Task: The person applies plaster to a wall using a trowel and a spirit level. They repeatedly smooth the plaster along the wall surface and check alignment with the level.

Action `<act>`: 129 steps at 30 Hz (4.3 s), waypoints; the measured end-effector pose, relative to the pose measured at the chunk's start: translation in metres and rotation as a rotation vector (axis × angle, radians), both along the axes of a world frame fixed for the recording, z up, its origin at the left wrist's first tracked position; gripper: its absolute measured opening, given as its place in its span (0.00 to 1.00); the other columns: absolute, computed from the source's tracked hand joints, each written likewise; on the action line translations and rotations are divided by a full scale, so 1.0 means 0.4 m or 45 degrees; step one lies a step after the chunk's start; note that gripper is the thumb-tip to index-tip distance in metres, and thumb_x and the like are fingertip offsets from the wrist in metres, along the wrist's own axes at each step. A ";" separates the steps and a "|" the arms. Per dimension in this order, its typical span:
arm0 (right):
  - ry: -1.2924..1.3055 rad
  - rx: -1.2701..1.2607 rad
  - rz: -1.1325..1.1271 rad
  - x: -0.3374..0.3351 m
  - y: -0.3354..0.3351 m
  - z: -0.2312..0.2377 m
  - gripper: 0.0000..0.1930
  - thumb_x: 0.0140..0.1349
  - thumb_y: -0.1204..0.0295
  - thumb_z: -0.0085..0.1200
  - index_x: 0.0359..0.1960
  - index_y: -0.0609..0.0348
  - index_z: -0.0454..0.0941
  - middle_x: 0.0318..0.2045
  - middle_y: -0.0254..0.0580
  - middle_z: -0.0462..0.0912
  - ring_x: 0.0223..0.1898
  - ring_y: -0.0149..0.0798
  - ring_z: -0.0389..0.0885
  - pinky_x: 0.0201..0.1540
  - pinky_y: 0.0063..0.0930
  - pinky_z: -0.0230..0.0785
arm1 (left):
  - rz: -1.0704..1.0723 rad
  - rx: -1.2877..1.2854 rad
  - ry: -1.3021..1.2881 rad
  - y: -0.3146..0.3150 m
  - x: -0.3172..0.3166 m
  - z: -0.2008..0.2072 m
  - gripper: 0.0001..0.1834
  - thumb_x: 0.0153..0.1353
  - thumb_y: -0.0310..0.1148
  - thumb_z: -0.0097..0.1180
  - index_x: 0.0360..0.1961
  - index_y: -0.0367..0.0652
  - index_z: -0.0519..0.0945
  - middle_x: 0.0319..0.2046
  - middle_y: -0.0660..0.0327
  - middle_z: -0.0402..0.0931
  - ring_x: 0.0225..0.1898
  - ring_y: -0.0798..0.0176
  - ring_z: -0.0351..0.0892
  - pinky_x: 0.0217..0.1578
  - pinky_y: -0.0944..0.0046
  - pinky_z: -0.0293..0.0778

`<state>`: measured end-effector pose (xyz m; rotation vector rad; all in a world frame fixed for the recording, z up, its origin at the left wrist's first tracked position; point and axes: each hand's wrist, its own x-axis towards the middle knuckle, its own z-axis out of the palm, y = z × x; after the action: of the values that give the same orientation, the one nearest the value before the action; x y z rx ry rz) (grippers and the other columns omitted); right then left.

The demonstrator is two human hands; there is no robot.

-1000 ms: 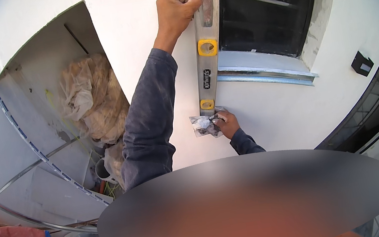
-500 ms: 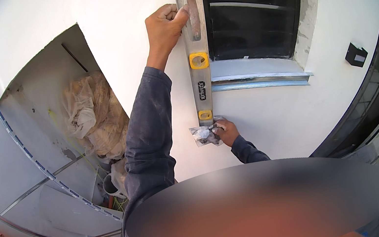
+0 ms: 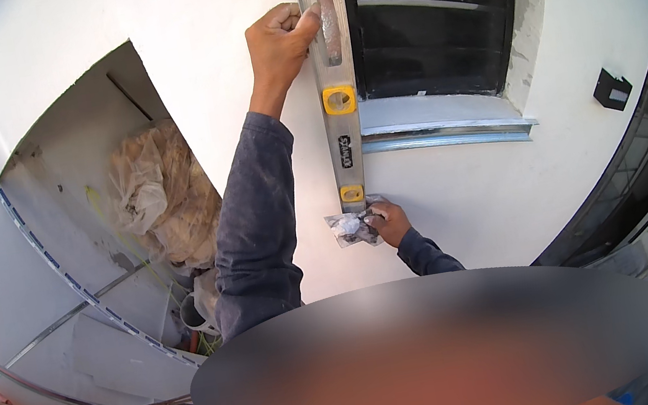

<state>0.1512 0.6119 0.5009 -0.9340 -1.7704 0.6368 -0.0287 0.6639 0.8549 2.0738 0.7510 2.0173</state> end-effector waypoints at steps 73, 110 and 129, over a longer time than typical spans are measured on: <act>-0.054 0.034 -0.005 0.023 0.007 -0.027 0.09 0.54 0.79 0.58 0.37 0.66 0.79 0.37 0.55 0.80 0.40 0.54 0.79 0.46 0.38 0.72 | 0.007 -0.014 -0.090 -0.011 0.015 0.002 0.15 0.60 0.38 0.65 0.29 0.34 0.85 0.19 0.65 0.78 0.19 0.77 0.71 0.20 0.74 0.66; -0.102 0.080 -0.008 0.026 0.016 -0.029 0.12 0.54 0.77 0.58 0.41 0.67 0.80 0.41 0.56 0.82 0.45 0.56 0.80 0.50 0.39 0.72 | 0.167 0.189 0.028 0.031 -0.004 -0.013 0.16 0.61 0.41 0.64 0.31 0.36 0.85 0.20 0.66 0.78 0.20 0.77 0.75 0.22 0.73 0.74; -0.128 -0.052 0.017 0.028 0.005 -0.012 0.14 0.55 0.75 0.59 0.43 0.65 0.81 0.47 0.56 0.81 0.48 0.56 0.79 0.53 0.40 0.72 | -0.049 0.004 -0.086 0.016 0.018 0.003 0.12 0.63 0.34 0.61 0.29 0.35 0.84 0.20 0.70 0.76 0.22 0.78 0.69 0.22 0.74 0.63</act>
<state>0.1626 0.6138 0.4961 -0.9983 -1.8600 0.6462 -0.0214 0.6702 0.8560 1.9956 0.6909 2.0578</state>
